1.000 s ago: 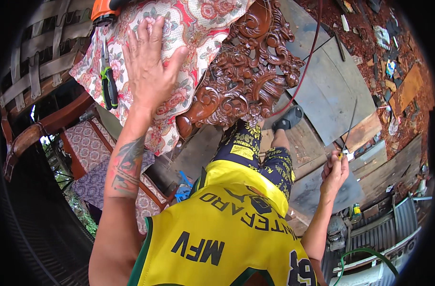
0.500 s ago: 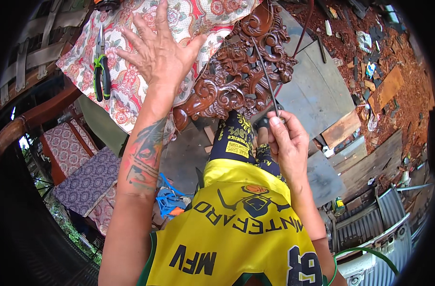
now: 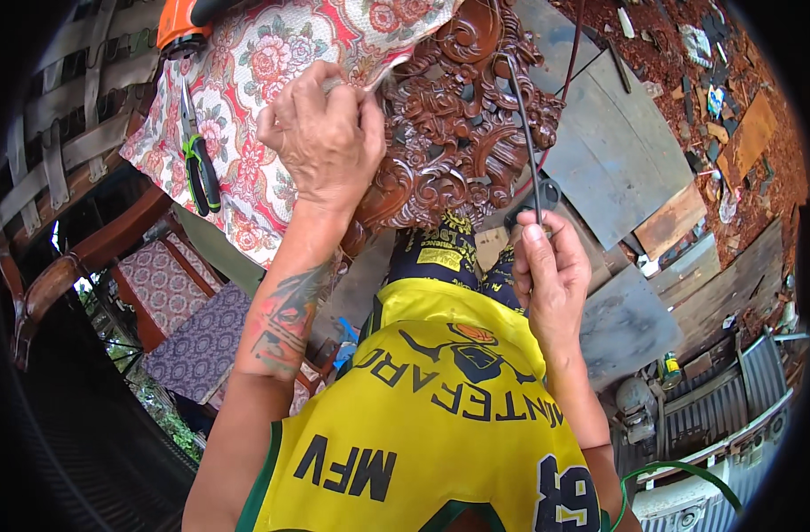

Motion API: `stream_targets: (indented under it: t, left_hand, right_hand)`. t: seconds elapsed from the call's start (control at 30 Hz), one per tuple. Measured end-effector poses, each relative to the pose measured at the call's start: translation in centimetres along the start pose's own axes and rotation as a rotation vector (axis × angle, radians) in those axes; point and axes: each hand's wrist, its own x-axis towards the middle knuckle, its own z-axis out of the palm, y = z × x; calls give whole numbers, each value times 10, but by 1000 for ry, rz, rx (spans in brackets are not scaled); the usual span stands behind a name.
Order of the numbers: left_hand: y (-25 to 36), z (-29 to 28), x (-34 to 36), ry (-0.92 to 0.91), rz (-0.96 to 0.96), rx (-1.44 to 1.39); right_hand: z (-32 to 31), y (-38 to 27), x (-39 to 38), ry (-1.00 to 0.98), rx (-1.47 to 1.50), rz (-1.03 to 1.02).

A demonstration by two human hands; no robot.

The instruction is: The person reupholsters a wooden chair by using a pneumatic stapler to attach patterned fabric to the seat frame, then uses pliers and a screwdriver to remove or adjust existing fasteners and trim fabric with shears.

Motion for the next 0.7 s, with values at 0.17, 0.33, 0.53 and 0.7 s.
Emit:
stream_targets:
  t: [0.17,0.33,0.53,0.7]
  left_hand:
    - [-5,2,4,-4,-95,-131]
    - [-8,3,6,-31,-125,-124]
    - [-6,-11,8,-128,4,-147]
    - [-36,1,31,20,21,-330]
  right_hand:
    - [-7,10,-5,15,2,55]
    - [-16,11,-4,-53,100,65]
    - [-9,11,-1,-126,62,-17]
    - [14,-6,9,-223,-17,97]
